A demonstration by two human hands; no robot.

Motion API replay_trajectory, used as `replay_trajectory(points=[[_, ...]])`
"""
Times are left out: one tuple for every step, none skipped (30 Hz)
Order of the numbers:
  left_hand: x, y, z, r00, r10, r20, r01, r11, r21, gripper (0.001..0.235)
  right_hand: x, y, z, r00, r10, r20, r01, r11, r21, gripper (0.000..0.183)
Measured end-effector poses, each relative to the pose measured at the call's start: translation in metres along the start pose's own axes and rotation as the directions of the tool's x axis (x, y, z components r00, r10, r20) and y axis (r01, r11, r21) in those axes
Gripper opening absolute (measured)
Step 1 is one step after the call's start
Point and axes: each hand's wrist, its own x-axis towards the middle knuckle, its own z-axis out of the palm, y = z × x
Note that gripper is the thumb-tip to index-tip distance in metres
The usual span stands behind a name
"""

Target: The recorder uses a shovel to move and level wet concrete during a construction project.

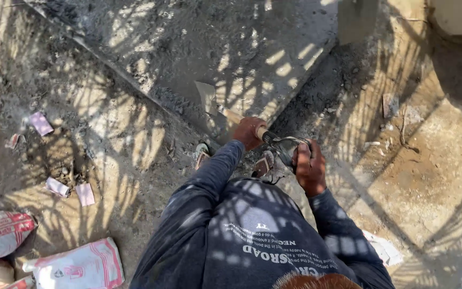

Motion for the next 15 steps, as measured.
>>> replay_trajectory(points=[[0.001, 0.000, 0.001, 0.998, 0.033, 0.053, -0.032, 0.999, -0.021, 0.034, -0.001, 0.006, -0.001, 0.999, 0.032, -0.033, -0.031, 0.999, 0.031, 0.041], [-0.002, -0.004, 0.004, 1.000, -0.008, 0.012, 0.008, 1.000, -0.008, 0.034, 0.000, -0.004, 0.002, 1.000, 0.009, 0.020, -0.010, 0.999, 0.039, 0.041], [-0.001, -0.006, 0.007, 1.000, 0.005, 0.019, -0.005, 1.000, -0.003, 0.034, 0.001, -0.013, 0.003, 0.999, 0.039, -0.027, -0.039, 0.999, 0.017, 0.039], [0.003, -0.008, 0.012, 1.000, 0.017, 0.026, -0.017, 1.000, 0.002, 0.034, 0.002, -0.021, 0.002, 0.995, 0.068, -0.075, -0.068, 0.998, -0.003, 0.038], [0.001, -0.007, 0.007, 1.000, 0.001, 0.007, -0.001, 1.000, 0.007, 0.034, 0.002, -0.014, 0.003, 0.997, 0.057, -0.052, -0.057, 0.998, -0.002, 0.038], [0.001, -0.006, 0.004, 1.000, 0.024, 0.020, -0.024, 1.000, -0.010, 0.036, 0.002, -0.007, 0.003, 0.998, 0.038, -0.049, -0.037, 0.999, 0.027, 0.039], [0.000, -0.003, 0.003, 0.998, 0.055, 0.042, -0.054, 0.998, -0.030, 0.038, 0.000, 0.001, 0.002, 0.998, 0.027, -0.056, -0.023, 0.998, 0.055, 0.040], [-0.001, -0.005, 0.003, 0.998, 0.045, 0.033, -0.044, 0.999, -0.029, 0.038, 0.001, 0.009, 0.002, 0.999, 0.022, -0.043, -0.020, 0.998, 0.055, 0.040], [-0.001, -0.006, 0.003, 0.999, 0.033, 0.043, -0.032, 0.999, -0.028, 0.037, 0.002, 0.018, 0.002, 0.999, 0.026, -0.027, -0.022, 0.990, 0.142, 0.039], [0.000, -0.008, 0.002, 0.998, 0.021, 0.054, -0.019, 0.999, -0.028, 0.036, 0.003, 0.027, 0.001, 1.000, 0.028, -0.009, -0.025, 0.973, 0.227, 0.038], [0.001, -0.013, 0.004, 0.999, 0.015, 0.045, -0.014, 1.000, -0.025, 0.036, 0.003, 0.017, 0.004, 1.000, 0.022, -0.001, -0.021, 0.973, 0.228, 0.038], [0.002, -0.018, 0.006, 0.999, 0.020, 0.034, -0.019, 0.999, -0.038, 0.037, 0.004, 0.008, 0.007, 1.000, 0.007, 0.004, -0.008, 0.979, 0.205, 0.037], [0.001, -0.022, 0.010, 0.999, 0.025, 0.025, -0.023, 0.998, -0.053, 0.038, 0.002, -0.001, 0.008, 1.000, -0.005, 0.009, 0.003, 0.984, 0.180, 0.035], [0.001, -0.022, 0.007, 1.000, 0.019, 0.019, -0.018, 0.999, -0.051, 0.038, 0.004, -0.006, 0.011, 1.000, -0.009, 0.016, 0.006, 0.983, 0.181, 0.035], [0.000, -0.022, 0.004, 0.999, -0.009, 0.035, 0.011, 0.998, -0.064, 0.035, 0.005, -0.011, 0.013, 0.999, -0.031, 0.016, 0.029, 0.989, 0.147, 0.033]])
